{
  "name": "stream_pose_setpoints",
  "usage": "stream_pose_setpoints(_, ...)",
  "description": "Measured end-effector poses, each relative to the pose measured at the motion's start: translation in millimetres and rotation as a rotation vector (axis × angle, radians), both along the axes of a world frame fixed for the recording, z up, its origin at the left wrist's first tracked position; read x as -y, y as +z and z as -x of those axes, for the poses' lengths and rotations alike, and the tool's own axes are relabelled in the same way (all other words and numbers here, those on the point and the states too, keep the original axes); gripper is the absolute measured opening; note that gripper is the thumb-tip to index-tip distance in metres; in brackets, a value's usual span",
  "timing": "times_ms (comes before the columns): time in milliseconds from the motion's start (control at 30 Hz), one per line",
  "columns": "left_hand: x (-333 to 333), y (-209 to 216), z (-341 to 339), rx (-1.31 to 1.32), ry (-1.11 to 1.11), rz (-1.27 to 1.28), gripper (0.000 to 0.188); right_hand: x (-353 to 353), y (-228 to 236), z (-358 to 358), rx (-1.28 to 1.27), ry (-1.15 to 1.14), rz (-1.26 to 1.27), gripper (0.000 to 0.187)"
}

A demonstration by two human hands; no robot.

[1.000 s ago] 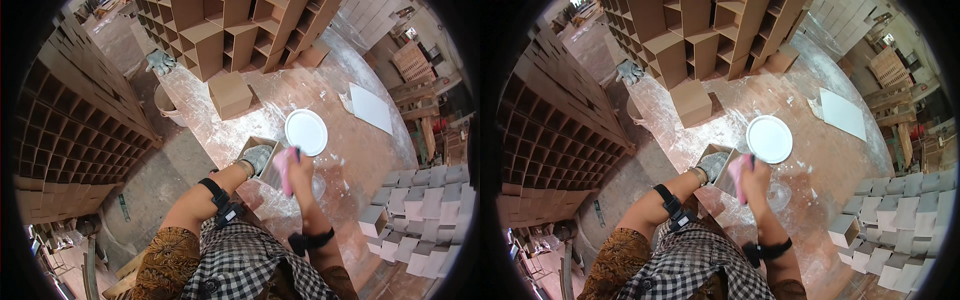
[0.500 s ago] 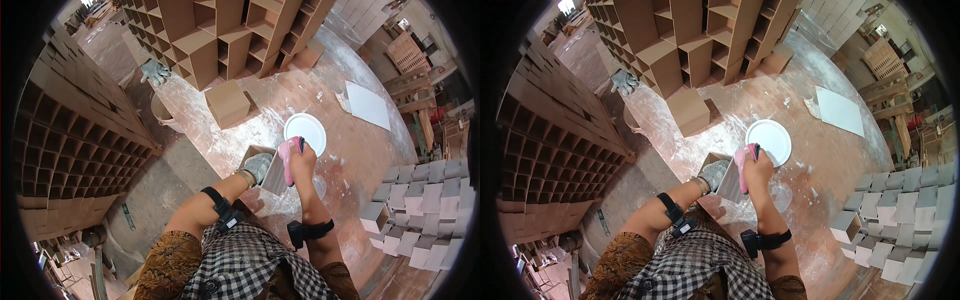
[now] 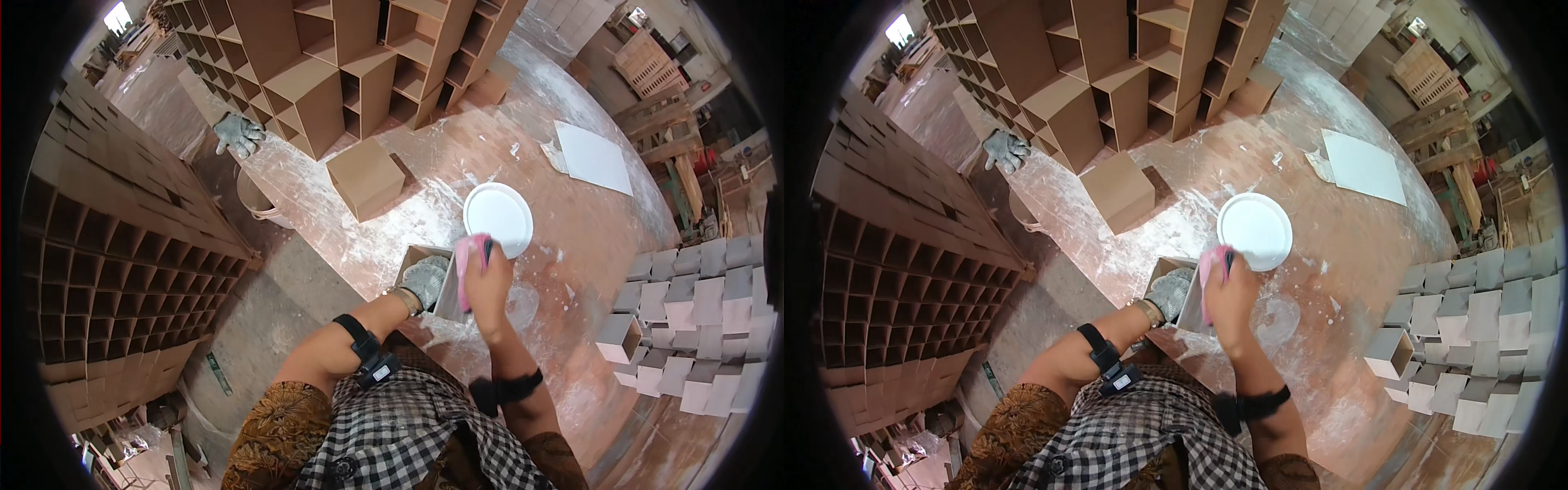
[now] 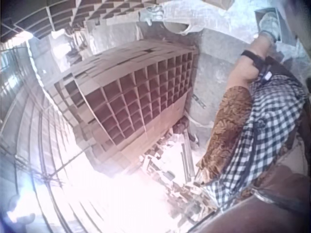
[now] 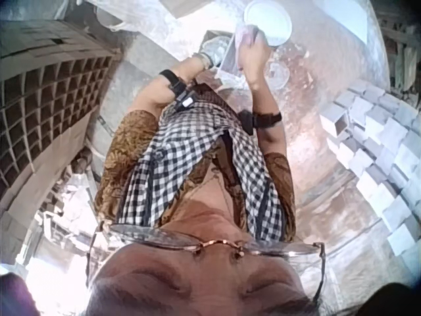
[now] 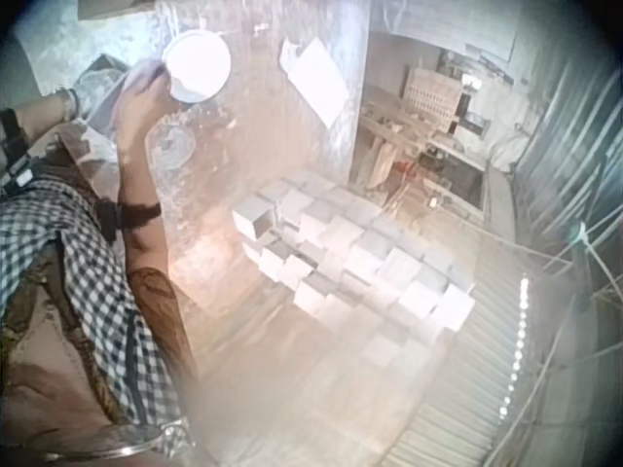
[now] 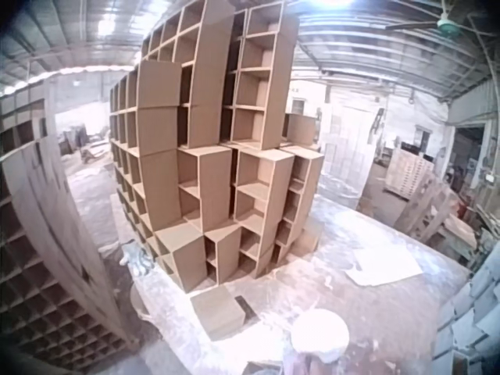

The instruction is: The recorder is sanding small wooden boxes using a sanding sponge in a workshop environment.

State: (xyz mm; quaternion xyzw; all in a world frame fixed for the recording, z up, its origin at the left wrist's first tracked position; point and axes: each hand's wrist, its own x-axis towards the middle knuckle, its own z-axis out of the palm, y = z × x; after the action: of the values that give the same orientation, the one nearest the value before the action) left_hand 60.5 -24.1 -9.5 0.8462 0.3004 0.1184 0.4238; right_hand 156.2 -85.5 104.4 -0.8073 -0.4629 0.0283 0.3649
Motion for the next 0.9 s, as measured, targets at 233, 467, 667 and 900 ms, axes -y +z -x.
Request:
stream_pose_setpoints(233, -5, -41, -8, 0.052, -0.024, 0.044, 0.031, 54, 3, 33, -0.049, 0.200, -0.057, 0.028)
stream_pose_setpoints(467, -13, -68, 2, -0.068, -0.061, 0.308, 0.035, 14, -11, 2, 0.070, 0.475, -0.163, 0.036)
stream_pose_setpoints(667, -7, 8, 17, 0.001, -0.070, -0.006, 0.036, 49, -12, -3, 0.051, 0.676, -0.134, 0.045)
stream_pose_setpoints(900, -8, -75, 22, 0.209, -0.170, -0.009, 0.035, 8, -13, -5, 0.144, 0.555, -0.199, 0.041)
